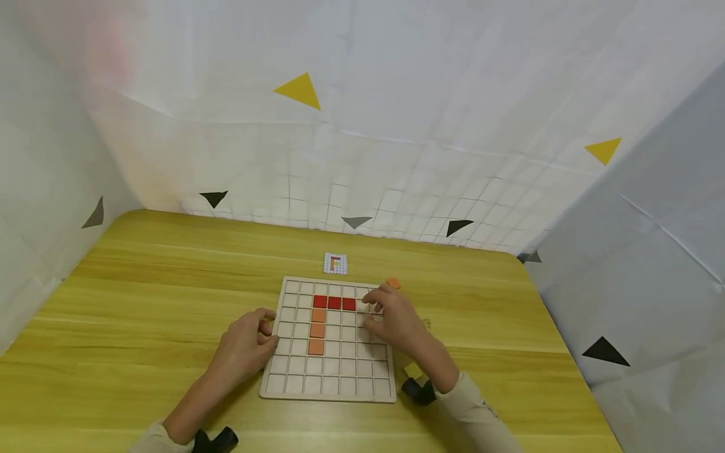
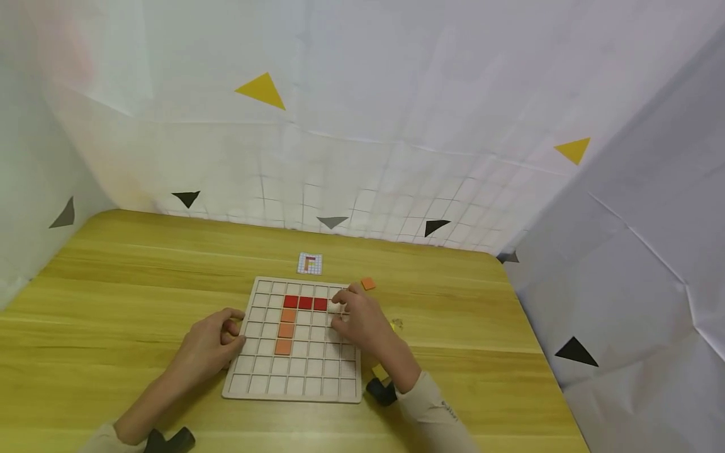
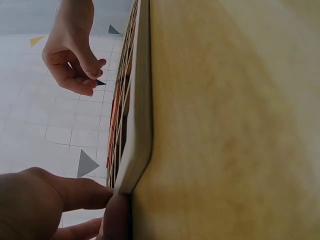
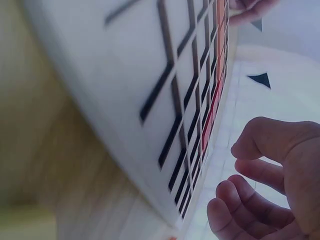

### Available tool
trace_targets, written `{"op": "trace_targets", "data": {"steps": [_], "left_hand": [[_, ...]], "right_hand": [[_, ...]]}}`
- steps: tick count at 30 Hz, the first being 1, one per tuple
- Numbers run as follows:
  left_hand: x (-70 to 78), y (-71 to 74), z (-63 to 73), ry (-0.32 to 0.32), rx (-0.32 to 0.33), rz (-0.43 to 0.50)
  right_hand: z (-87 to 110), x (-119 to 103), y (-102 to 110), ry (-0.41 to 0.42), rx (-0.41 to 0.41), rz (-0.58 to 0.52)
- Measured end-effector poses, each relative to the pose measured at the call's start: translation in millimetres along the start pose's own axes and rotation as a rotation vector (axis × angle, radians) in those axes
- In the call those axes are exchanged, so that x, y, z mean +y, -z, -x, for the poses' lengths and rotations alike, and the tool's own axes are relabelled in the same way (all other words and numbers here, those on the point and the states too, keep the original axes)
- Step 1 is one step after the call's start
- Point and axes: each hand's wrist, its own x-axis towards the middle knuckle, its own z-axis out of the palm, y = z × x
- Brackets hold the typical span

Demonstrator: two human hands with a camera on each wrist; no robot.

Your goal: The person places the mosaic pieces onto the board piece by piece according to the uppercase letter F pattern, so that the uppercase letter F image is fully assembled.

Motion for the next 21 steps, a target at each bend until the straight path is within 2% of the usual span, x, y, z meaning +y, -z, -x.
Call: {"op": "trace_targets", "data": {"steps": [9,21], "left_hand": [[-3.0,-1.9,-1.3,-0.008,0.001,0.001],[-3.3,-2.7,-1.5,-0.010,0.012,-0.007]], "right_hand": [[-7.1,21,7,-0.058,0.020,-0.022],[-13.0,41,14,-0.135,0.037,0.027]]}}
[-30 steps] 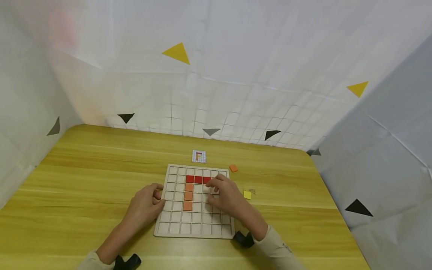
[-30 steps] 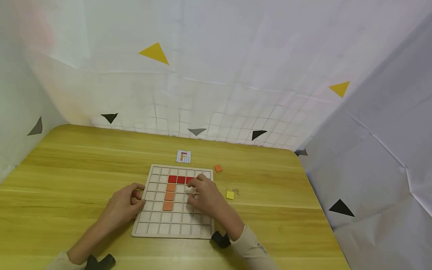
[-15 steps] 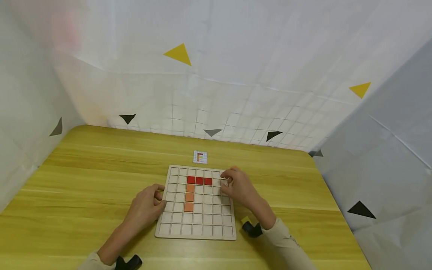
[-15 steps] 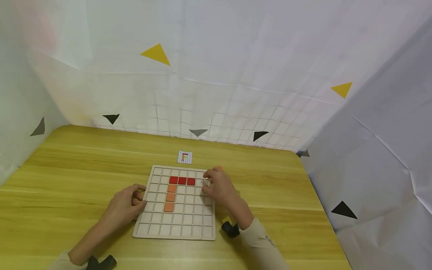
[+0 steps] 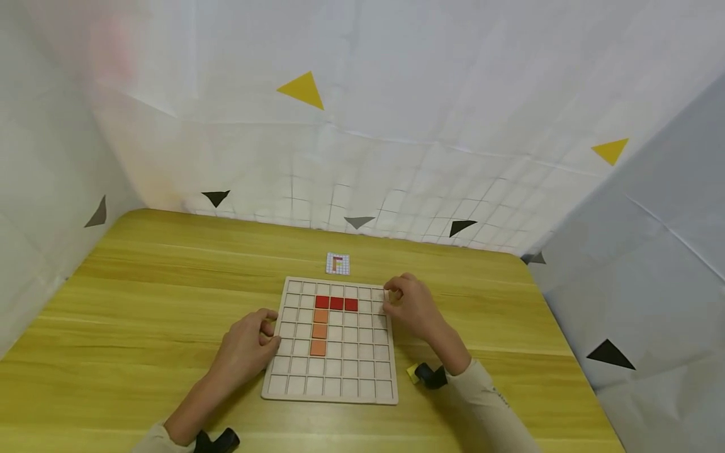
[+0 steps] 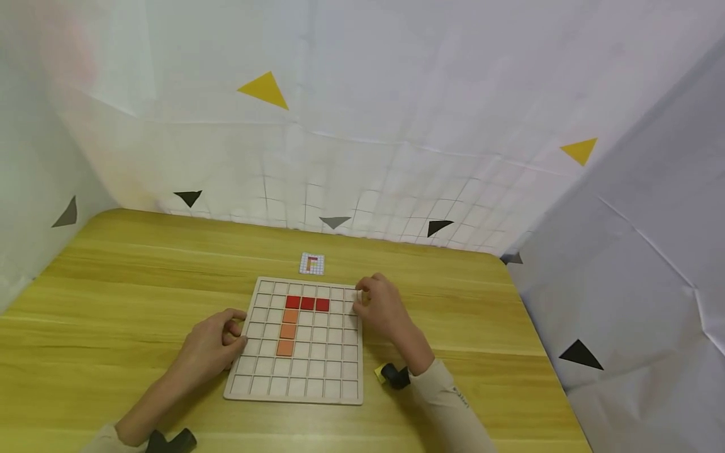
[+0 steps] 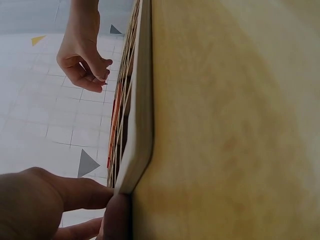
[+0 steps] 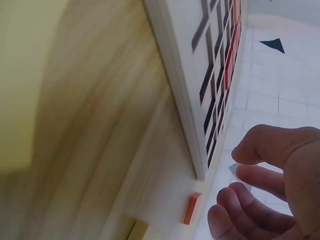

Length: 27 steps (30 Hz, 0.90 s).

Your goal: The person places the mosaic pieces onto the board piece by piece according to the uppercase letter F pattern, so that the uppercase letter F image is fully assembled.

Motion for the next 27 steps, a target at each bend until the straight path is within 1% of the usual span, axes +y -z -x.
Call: {"op": "trace_targets", "data": {"steps": [6,11,16,22,27], "left_hand": [[-0.2,-0.1,-0.8,-0.002,0.001,-0.003],[0.0,-0.5,-0.5,-0.002,0.005,-0.009],[0.4,-0.3,0.8,-0.006,0.001,-0.004],[0.3,-0.3,0.4,-0.003,0.006,-0.003],[0.0,-0.5,-0.4,-0.008,0.008,-0.006]], "right_hand": [[-3.8,11,2,0.002,0.032,0.029],[-6.6,18,1,-0.017,0.040,0.046],[-7.8,18,1,-0.039,0.033,0.072],[-12.1,19,1,-0.042,0.042,0.126],[-15.9,21,0,-0.051,0.026,0.162]]}}
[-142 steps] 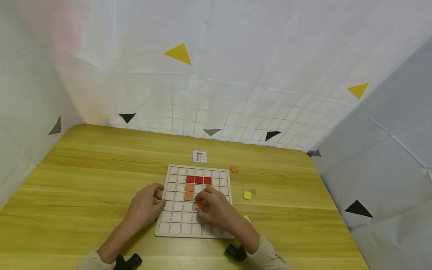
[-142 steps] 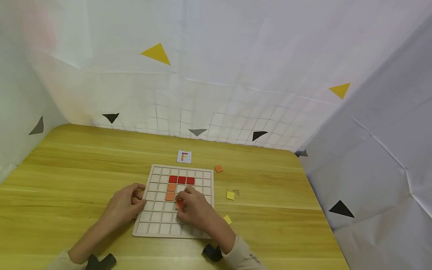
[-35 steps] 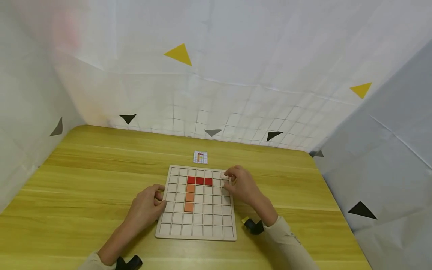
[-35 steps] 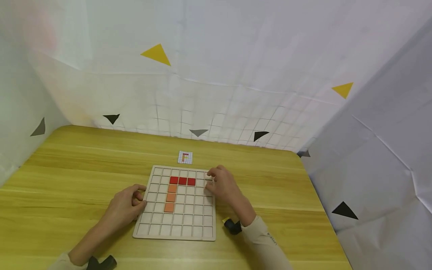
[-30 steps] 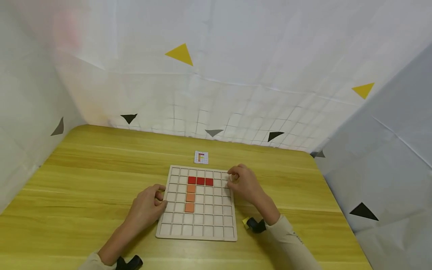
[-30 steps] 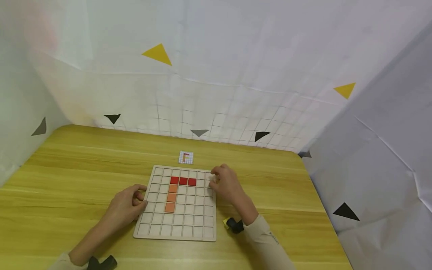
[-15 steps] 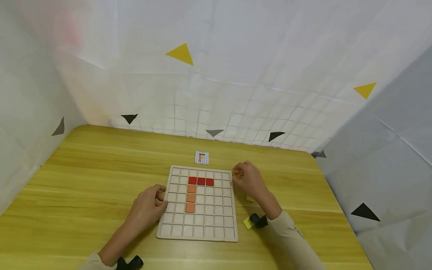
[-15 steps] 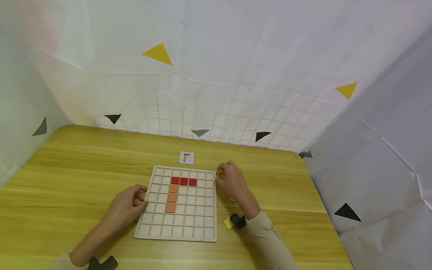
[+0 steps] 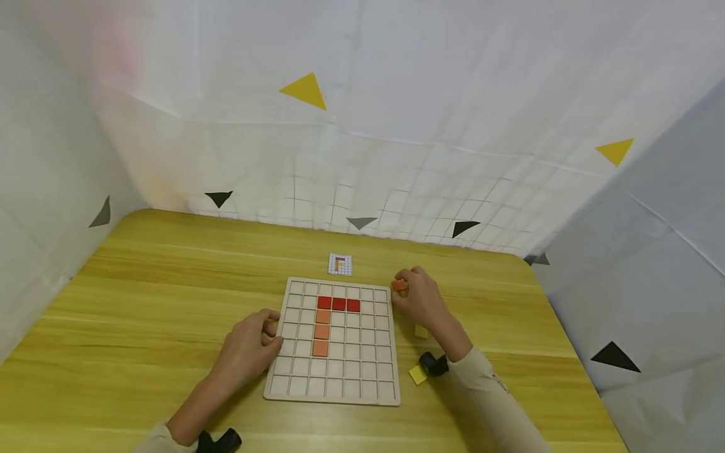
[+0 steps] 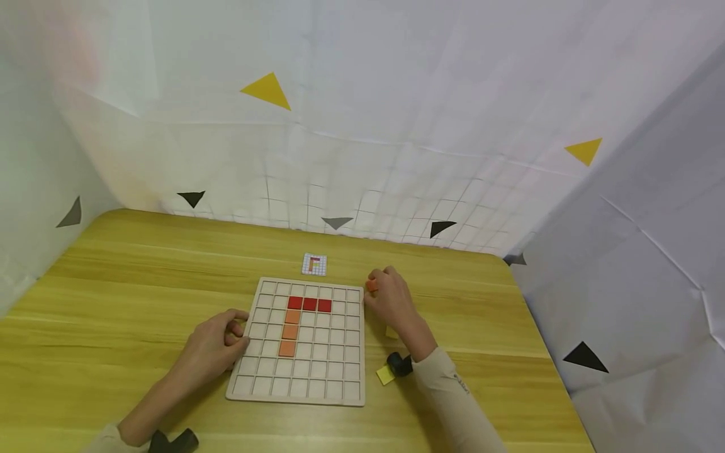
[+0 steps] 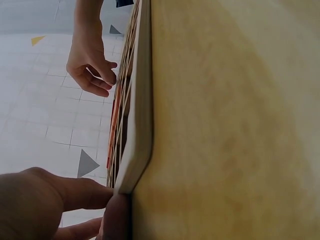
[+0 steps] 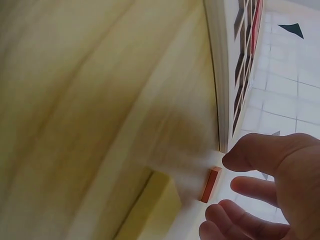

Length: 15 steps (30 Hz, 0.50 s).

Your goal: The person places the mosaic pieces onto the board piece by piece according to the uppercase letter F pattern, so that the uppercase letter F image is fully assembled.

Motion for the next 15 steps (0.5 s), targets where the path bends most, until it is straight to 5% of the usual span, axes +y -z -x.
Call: {"op": "trace_targets", "data": {"steps": [15], "left_hand": [[0.1,-0.4,0.1,0.000,0.002,-0.002]], "right_hand": [[-7.9,6.8,-4.8,0.009,-0.067,0.021]]}}
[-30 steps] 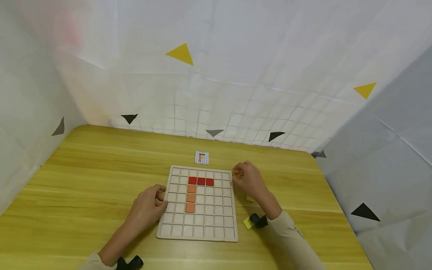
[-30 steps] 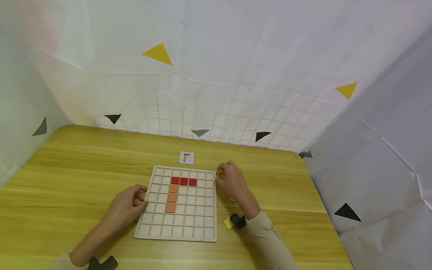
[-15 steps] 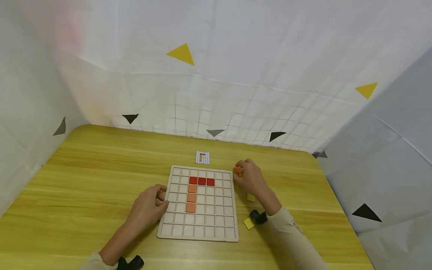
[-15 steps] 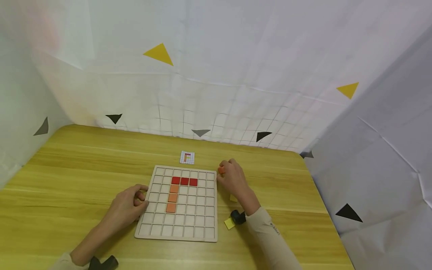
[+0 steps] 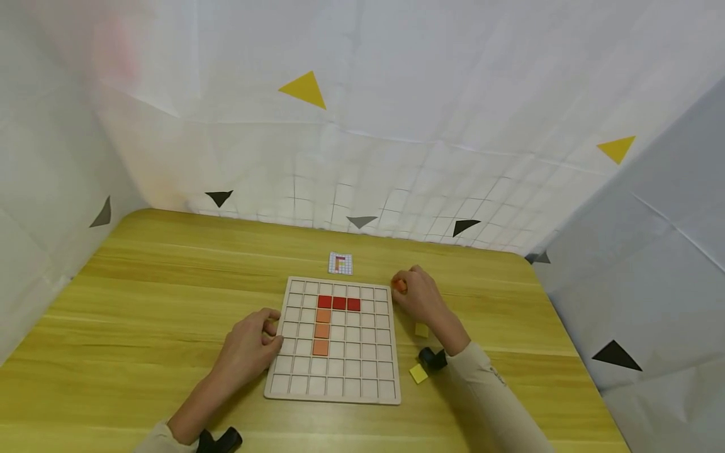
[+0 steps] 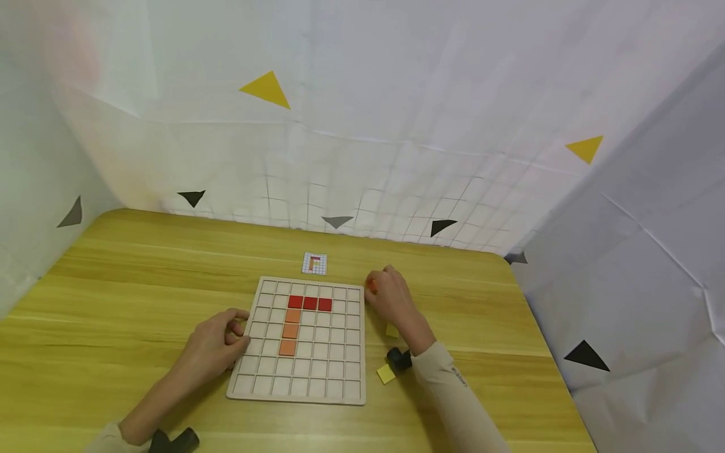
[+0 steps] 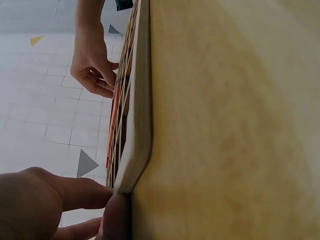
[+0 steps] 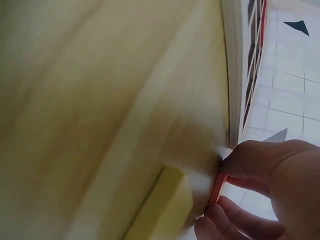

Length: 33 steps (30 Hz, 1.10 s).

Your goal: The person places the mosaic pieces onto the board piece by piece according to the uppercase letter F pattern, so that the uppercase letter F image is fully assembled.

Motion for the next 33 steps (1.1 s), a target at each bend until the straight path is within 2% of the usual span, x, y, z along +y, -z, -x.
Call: {"op": "trace_targets", "data": {"steps": [22,33], "left_hand": [[0.5,0.2,0.6,0.006,0.004,0.004],[2.1,0.0,1.6,0.014,0.003,-0.004]], "right_hand": [[6.7,2,2,-0.019,0.025,0.052],[14.9,5,2,0.019,0.062,0.038]]}}
